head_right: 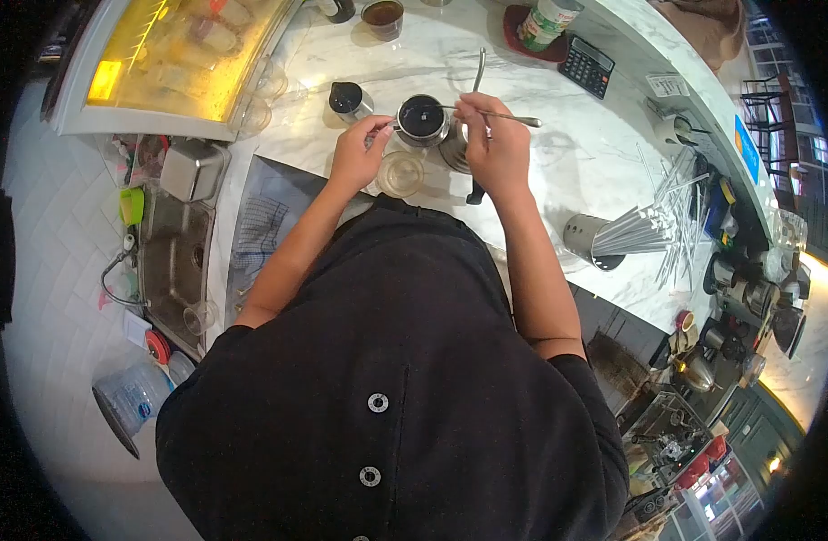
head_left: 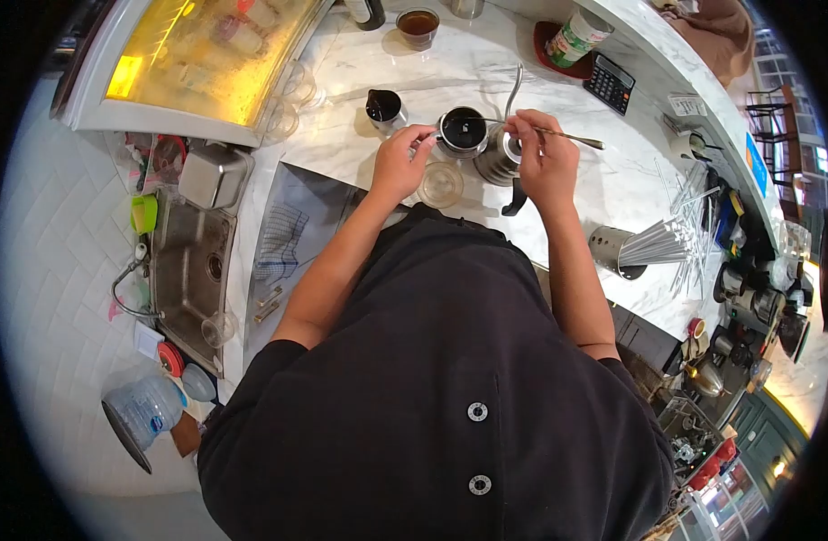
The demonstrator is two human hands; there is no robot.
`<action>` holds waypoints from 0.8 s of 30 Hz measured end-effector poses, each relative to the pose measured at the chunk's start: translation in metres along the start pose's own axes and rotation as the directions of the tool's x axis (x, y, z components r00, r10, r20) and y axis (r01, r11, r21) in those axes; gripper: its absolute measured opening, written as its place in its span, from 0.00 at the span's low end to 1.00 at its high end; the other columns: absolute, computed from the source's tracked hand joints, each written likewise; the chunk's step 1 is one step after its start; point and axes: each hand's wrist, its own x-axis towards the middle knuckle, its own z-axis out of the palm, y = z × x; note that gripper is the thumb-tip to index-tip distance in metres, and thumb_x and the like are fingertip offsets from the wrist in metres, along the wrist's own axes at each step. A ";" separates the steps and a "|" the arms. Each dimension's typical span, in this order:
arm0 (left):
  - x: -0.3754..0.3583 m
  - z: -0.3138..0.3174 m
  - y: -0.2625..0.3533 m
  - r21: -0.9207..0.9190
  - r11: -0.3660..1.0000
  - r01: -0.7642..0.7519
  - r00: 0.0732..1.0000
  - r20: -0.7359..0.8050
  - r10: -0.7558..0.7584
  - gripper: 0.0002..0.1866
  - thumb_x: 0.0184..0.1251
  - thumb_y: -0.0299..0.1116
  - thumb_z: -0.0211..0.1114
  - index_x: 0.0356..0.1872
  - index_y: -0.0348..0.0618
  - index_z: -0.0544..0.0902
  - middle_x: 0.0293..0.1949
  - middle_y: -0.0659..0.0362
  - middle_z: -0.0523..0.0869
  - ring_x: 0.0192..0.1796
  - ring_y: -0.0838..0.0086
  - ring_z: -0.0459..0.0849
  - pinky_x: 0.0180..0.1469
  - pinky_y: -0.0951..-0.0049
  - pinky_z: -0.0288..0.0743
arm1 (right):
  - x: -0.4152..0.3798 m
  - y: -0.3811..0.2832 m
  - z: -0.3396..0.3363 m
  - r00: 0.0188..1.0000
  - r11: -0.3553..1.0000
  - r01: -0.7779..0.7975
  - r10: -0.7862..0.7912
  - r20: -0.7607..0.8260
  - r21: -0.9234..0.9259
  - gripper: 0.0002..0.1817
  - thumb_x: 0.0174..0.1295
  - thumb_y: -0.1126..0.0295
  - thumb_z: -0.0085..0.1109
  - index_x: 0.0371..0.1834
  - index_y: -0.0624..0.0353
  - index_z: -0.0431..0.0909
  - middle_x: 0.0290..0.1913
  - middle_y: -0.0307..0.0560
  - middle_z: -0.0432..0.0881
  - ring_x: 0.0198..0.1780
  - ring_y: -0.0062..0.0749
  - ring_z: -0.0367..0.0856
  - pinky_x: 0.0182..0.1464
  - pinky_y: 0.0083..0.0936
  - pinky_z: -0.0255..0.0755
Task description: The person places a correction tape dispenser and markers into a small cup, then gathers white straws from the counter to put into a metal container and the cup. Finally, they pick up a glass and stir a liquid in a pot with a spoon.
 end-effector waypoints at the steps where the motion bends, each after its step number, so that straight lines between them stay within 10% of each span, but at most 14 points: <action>1: 0.000 0.000 0.001 0.006 1.000 0.006 1.000 0.000 -0.006 0.11 0.78 0.34 0.69 0.54 0.42 0.89 0.45 0.51 0.92 0.40 0.62 0.90 0.45 0.64 0.83 | -0.002 0.000 -0.001 1.000 1.000 0.000 0.000 0.006 0.004 0.08 0.77 0.76 0.62 0.54 0.64 0.85 0.42 0.54 0.93 0.43 0.39 0.96 0.43 0.30 0.84; 24: -0.003 0.002 0.008 -0.001 0.999 0.045 0.999 -0.006 -0.045 0.12 0.78 0.34 0.69 0.55 0.41 0.89 0.47 0.50 0.92 0.41 0.62 0.91 0.47 0.64 0.84 | -0.002 -0.005 0.002 0.998 0.998 0.053 -0.052 0.039 -0.032 0.09 0.77 0.77 0.61 0.55 0.63 0.85 0.43 0.52 0.93 0.43 0.37 0.96 0.44 0.30 0.85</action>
